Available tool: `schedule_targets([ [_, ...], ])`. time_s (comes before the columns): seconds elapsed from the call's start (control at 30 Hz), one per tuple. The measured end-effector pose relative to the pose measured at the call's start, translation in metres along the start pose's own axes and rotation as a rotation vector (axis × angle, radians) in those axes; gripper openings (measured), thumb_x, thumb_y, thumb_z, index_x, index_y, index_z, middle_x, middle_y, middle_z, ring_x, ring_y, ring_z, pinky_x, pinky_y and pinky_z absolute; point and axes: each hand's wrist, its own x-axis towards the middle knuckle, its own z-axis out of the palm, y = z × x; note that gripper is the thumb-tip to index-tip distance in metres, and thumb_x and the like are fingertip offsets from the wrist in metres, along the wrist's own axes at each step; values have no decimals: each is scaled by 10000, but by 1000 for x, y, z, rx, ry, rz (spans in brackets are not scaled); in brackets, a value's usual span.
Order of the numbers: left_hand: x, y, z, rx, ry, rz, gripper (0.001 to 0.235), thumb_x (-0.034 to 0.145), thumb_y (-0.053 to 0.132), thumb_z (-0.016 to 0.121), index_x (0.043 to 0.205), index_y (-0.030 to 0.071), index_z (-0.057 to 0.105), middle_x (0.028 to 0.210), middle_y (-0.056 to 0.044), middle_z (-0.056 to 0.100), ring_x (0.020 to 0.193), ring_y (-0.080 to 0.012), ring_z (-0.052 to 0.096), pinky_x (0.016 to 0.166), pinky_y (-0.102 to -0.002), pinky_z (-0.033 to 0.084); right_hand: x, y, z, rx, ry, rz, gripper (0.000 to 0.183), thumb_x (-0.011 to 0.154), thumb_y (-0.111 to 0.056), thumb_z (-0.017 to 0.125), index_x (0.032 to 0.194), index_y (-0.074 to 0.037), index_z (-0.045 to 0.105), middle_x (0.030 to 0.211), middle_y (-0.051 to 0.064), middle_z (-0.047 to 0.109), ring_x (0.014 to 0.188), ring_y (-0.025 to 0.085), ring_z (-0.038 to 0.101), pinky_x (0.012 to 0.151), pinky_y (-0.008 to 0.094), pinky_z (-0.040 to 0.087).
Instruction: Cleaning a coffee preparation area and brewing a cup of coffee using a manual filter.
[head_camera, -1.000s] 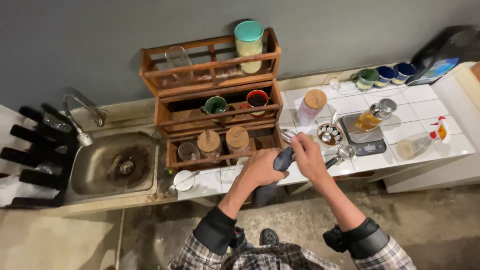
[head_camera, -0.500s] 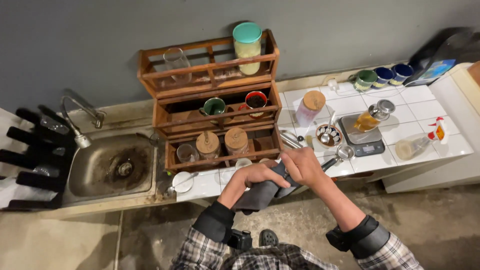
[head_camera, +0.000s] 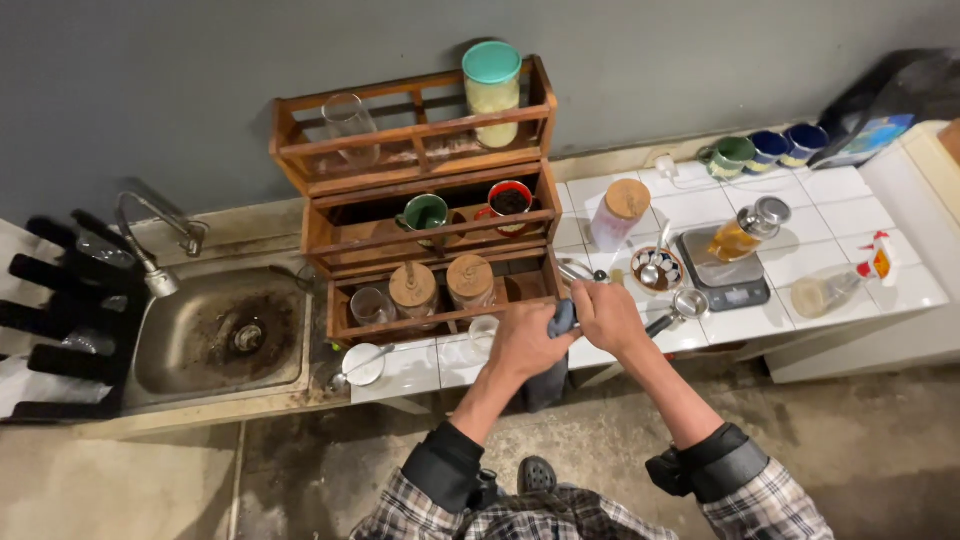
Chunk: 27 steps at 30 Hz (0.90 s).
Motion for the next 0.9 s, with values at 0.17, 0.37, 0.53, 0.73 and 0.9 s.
schedule_targets([
  [0.17,2,-20,-11,-256,-74,-83,442,857,462,764,838,23,712,674,-128,662,625,-267,606,623,-396,500,-1,-9,-14,173,-77,-35,417,1023,-274,482,775,10,662,627,257,593,645,468,612,594,525,455],
  [0.37,-5,-55,-4,-521,-79,-385,489,886,518,728,863,30,753,671,-15,667,644,-105,584,627,-334,495,-10,-9,-13,278,-103,-181,407,1043,-242,492,754,7,634,610,224,565,598,433,586,566,488,429],
  [0.53,-18,-72,-4,-770,187,-439,476,866,483,753,925,12,739,804,-2,718,738,-109,655,679,-325,525,-26,19,6,328,-74,-129,365,1046,-231,504,823,8,664,640,171,581,588,312,588,576,430,449],
  [0.73,-59,-130,-14,-713,212,-546,470,874,417,790,974,-41,776,846,-110,785,749,-205,751,699,-372,574,-52,80,18,845,-139,511,361,1111,-302,520,1053,-6,718,872,55,685,702,133,535,592,272,449],
  [0.9,-74,-127,-18,-116,5,-392,523,830,373,792,1289,141,696,934,-158,772,882,-327,758,771,-433,590,-69,62,22,1221,-264,692,286,986,-202,588,1172,0,668,1043,79,699,954,197,706,789,325,577],
])
